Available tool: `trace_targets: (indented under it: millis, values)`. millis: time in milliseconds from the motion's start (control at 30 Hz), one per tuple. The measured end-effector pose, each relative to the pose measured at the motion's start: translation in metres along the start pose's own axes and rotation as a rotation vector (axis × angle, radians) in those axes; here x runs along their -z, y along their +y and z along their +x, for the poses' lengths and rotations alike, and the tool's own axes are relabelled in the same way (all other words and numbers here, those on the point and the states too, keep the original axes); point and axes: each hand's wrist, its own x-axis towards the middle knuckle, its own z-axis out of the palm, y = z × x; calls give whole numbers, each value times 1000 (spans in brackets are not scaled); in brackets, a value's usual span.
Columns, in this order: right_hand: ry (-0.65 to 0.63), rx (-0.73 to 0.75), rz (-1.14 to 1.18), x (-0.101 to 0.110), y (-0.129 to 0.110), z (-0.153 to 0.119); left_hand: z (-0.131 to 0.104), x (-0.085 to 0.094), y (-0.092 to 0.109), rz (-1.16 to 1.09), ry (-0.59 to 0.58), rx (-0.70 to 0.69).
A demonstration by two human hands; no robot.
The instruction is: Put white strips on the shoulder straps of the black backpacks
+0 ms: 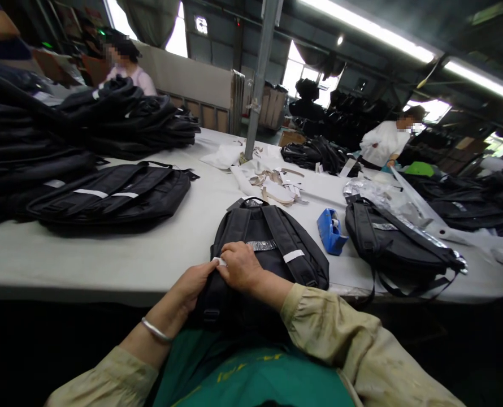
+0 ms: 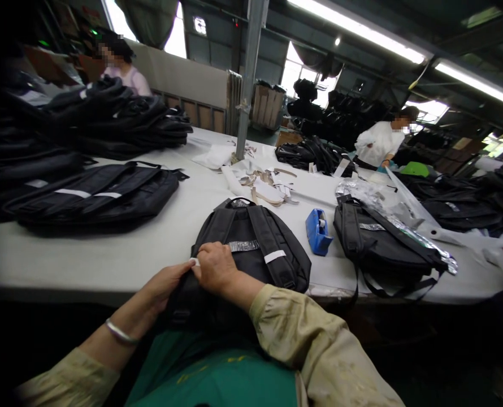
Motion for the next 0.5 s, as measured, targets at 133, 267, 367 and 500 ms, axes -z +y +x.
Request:
trace_targets:
  millis: [133,267,367,500]
  values:
    - [-3,-39,102,-5,3,-4,0,0,2,34,-5,8]
    - [81,-25,229,9,27,-23,0,-3,6,158,108,-30]
    - [321,-76,275,49,69,-51,-2,-2,7,188,158,-27]
    - [617,-593,256,126,159,-94,-8,-3,5,270,188,16]
